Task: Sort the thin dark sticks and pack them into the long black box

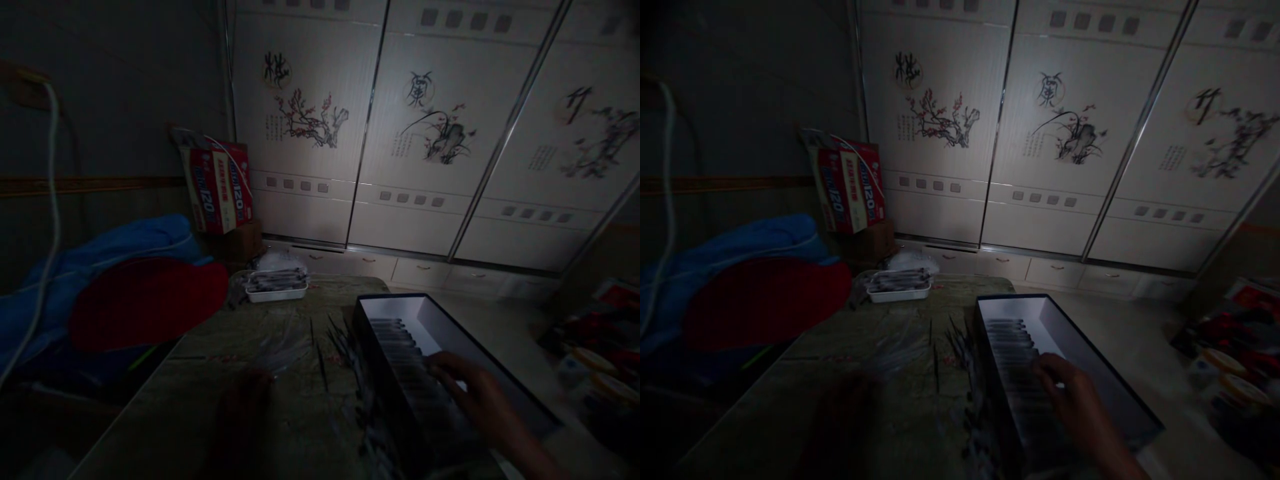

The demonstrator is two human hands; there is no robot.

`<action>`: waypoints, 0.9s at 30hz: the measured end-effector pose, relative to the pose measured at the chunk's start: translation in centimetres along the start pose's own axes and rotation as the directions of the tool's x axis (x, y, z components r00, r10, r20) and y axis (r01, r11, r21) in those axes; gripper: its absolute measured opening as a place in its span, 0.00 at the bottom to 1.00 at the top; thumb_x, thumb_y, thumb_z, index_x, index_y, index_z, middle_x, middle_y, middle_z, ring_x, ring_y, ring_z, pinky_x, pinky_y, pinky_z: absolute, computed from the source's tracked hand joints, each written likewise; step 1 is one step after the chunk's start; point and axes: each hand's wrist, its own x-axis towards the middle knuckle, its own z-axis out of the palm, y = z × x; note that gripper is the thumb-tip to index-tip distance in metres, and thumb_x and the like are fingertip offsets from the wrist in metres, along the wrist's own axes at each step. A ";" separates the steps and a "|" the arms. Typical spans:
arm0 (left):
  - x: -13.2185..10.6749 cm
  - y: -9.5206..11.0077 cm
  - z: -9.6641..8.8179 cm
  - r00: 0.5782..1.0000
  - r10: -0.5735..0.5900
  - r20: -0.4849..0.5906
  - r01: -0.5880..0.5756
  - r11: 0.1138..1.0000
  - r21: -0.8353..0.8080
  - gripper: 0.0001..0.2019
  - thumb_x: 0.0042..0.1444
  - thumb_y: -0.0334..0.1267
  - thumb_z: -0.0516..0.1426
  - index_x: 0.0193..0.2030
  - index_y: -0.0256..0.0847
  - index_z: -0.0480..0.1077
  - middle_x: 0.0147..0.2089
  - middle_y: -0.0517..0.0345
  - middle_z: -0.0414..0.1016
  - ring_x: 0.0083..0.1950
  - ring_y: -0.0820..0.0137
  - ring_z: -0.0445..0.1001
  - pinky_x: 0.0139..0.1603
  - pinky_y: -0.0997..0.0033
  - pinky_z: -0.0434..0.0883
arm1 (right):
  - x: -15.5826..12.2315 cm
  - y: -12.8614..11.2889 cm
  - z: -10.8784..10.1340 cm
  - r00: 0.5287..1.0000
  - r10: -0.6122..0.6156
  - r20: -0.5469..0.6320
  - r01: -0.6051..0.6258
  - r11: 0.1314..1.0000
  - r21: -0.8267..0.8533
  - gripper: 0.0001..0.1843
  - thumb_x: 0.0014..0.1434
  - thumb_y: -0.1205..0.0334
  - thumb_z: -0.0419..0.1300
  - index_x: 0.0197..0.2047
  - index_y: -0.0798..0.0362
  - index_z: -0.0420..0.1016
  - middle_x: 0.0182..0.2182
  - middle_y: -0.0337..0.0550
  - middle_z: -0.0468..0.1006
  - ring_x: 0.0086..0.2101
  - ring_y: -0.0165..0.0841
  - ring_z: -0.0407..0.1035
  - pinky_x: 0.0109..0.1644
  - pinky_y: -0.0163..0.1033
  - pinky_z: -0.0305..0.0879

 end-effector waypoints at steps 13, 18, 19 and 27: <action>0.9 -0.6 -1.5 0.947 0.193 -0.256 -0.120 0.954 0.274 0.16 0.54 0.51 0.51 0.32 0.40 0.71 0.29 0.57 0.76 0.35 0.62 0.74 0.36 0.68 0.69 | -0.9 -9.2 17.0 0.985 -0.111 0.132 0.075 0.964 0.255 0.14 0.60 0.60 0.51 0.45 0.52 0.73 0.40 0.45 0.77 0.41 0.36 0.71 0.46 0.38 0.65; 0.9 -0.6 -1.4 0.945 0.173 -0.278 -0.103 0.963 0.250 0.15 0.54 0.49 0.51 0.31 0.40 0.71 0.27 0.57 0.76 0.32 0.62 0.73 0.35 0.68 0.69 | 1.5 -11.4 21.8 0.961 -0.276 0.032 0.270 0.956 0.119 0.15 0.55 0.72 0.51 0.44 0.51 0.72 0.41 0.46 0.73 0.43 0.35 0.66 0.47 0.39 0.63; 0.9 -0.7 -1.4 0.945 0.173 -0.276 -0.103 0.962 0.251 0.15 0.54 0.49 0.51 0.30 0.40 0.71 0.27 0.57 0.76 0.32 0.63 0.73 0.35 0.68 0.69 | 1.8 -11.9 22.3 0.960 -0.276 0.050 0.273 0.960 0.062 0.16 0.54 0.74 0.51 0.43 0.51 0.72 0.41 0.45 0.72 0.43 0.35 0.66 0.46 0.39 0.63; 1.1 -1.2 -1.3 0.952 0.203 -0.228 -0.129 0.945 0.300 0.14 0.53 0.47 0.52 0.31 0.40 0.72 0.29 0.56 0.77 0.33 0.61 0.75 0.38 0.66 0.69 | 2.4 -12.4 25.7 0.970 -0.214 0.118 0.232 0.957 -0.176 0.17 0.50 0.79 0.51 0.38 0.52 0.73 0.37 0.47 0.73 0.40 0.38 0.65 0.43 0.40 0.61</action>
